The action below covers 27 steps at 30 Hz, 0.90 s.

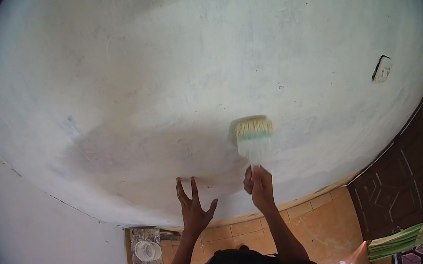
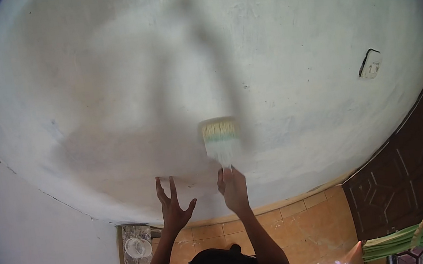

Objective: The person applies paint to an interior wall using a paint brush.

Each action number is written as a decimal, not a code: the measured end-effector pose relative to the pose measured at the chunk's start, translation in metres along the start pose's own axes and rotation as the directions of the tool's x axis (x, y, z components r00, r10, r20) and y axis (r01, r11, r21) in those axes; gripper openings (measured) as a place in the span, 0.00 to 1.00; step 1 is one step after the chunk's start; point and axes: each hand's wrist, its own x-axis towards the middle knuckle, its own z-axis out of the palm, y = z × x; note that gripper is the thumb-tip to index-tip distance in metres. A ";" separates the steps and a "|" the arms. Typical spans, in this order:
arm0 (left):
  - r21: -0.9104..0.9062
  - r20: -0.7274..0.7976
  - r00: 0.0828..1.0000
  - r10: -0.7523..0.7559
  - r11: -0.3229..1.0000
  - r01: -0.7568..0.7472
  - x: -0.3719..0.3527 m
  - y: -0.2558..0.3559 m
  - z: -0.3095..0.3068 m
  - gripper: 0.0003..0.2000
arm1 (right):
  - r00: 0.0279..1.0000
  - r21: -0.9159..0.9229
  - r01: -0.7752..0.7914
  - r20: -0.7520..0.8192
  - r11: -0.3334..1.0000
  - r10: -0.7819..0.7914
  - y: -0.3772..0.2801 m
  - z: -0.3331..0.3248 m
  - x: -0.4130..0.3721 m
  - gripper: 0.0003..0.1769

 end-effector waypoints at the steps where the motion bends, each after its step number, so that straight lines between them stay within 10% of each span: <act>1: 0.003 0.006 1.000 0.005 1.000 -0.005 0.000 -0.001 -0.001 0.52 | 1.000 -0.024 -0.003 0.018 1.000 0.004 -0.003 0.000 0.010 0.23; 11: 0.063 0.060 0.998 0.008 0.998 -0.012 0.001 -0.008 -0.006 0.51 | 0.975 -0.042 -0.216 -0.057 0.975 0.214 0.090 -0.030 -0.064 0.24; 16: 0.031 0.044 0.999 0.031 0.999 -0.033 0.000 -0.008 -0.005 0.50 | 0.995 -0.055 0.092 0.034 0.994 -0.090 0.003 0.005 -0.008 0.24; 27: -0.039 0.070 0.995 0.065 0.997 -0.062 0.001 -0.016 -0.004 0.48 | 0.945 -0.080 -0.314 -0.117 0.946 0.304 0.097 -0.031 -0.083 0.26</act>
